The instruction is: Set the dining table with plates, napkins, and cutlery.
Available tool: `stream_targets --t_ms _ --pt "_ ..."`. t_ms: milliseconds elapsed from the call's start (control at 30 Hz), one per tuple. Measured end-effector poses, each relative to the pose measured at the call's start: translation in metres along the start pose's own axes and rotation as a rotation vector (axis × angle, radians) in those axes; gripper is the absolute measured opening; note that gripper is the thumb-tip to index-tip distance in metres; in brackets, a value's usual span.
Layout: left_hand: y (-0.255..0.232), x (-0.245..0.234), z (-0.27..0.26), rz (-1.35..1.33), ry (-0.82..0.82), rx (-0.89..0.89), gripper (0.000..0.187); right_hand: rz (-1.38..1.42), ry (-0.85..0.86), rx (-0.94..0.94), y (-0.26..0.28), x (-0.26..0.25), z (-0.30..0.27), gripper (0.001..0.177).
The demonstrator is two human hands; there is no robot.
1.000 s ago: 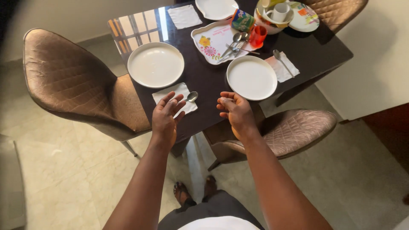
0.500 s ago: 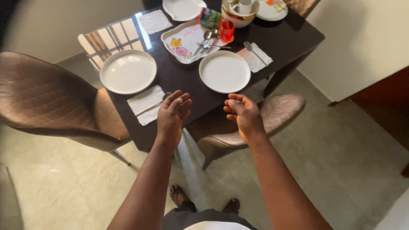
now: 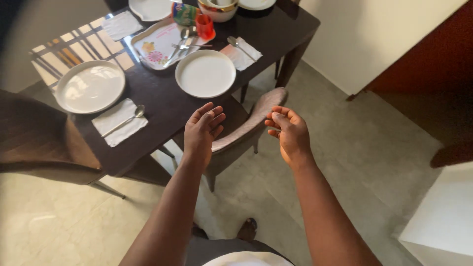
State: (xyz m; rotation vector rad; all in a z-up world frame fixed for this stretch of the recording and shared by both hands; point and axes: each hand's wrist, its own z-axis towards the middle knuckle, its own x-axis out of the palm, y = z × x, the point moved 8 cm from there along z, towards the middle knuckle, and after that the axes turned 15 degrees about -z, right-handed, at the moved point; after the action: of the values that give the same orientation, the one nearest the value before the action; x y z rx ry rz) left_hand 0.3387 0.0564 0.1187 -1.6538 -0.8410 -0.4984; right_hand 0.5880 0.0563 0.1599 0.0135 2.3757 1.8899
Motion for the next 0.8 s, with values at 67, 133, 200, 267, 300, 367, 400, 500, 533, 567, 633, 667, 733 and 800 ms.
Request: stream_targets --t_ms 67,133,200,267,300,367,400,500,533,567,633,667,733,800 --pt "0.014 0.015 0.001 -0.003 0.025 -0.007 0.042 -0.002 -0.035 0.007 0.003 -0.022 -0.004 0.027" --pt "0.027 0.028 0.000 -0.003 0.043 -0.016 0.042 -0.002 -0.067 0.021 0.004 -0.043 -0.009 0.027" --pt "0.035 0.042 0.000 -0.011 0.058 -0.014 0.043 0.006 -0.098 0.038 0.003 -0.063 -0.010 0.028" --pt "0.045 0.050 0.006 -0.026 0.069 -0.031 0.043 0.036 -0.125 0.036 -0.003 -0.083 -0.001 0.028" --pt "0.052 0.054 0.010 -0.046 0.074 -0.044 0.043 0.059 -0.145 0.032 -0.007 -0.095 0.003 0.029" --pt "0.055 0.067 0.010 -0.056 0.085 -0.063 0.044 0.075 -0.172 0.031 -0.007 -0.110 0.003 0.029" --pt "0.055 0.073 0.010 -0.071 0.089 -0.072 0.044 0.086 -0.186 0.028 -0.006 -0.117 0.003 0.030" --pt "0.054 0.096 0.008 -0.102 0.166 -0.084 0.046 0.129 -0.198 0.009 -0.012 -0.130 -0.001 0.029" --pt "0.056 0.106 0.012 -0.100 0.174 -0.100 0.046 0.129 -0.216 0.013 -0.013 -0.135 0.000 0.029" --pt "0.058 0.114 0.014 -0.108 0.182 -0.111 0.046 0.121 -0.229 0.021 -0.016 -0.141 0.001 0.029" --pt "0.066 0.128 0.022 -0.112 0.194 -0.137 0.046 0.115 -0.257 0.035 -0.020 -0.153 0.003 0.029" --pt "0.070 0.132 0.026 -0.080 0.183 -0.137 0.046 0.103 -0.275 0.055 -0.022 -0.159 0.003 0.029" --pt "0.076 0.137 0.043 -0.053 0.177 -0.145 0.045 0.086 -0.301 0.076 -0.020 -0.167 0.010 0.028" --pt "0.087 0.136 0.066 -0.107 0.173 -0.147 0.045 0.023 -0.319 0.064 -0.016 -0.175 0.020 0.028"
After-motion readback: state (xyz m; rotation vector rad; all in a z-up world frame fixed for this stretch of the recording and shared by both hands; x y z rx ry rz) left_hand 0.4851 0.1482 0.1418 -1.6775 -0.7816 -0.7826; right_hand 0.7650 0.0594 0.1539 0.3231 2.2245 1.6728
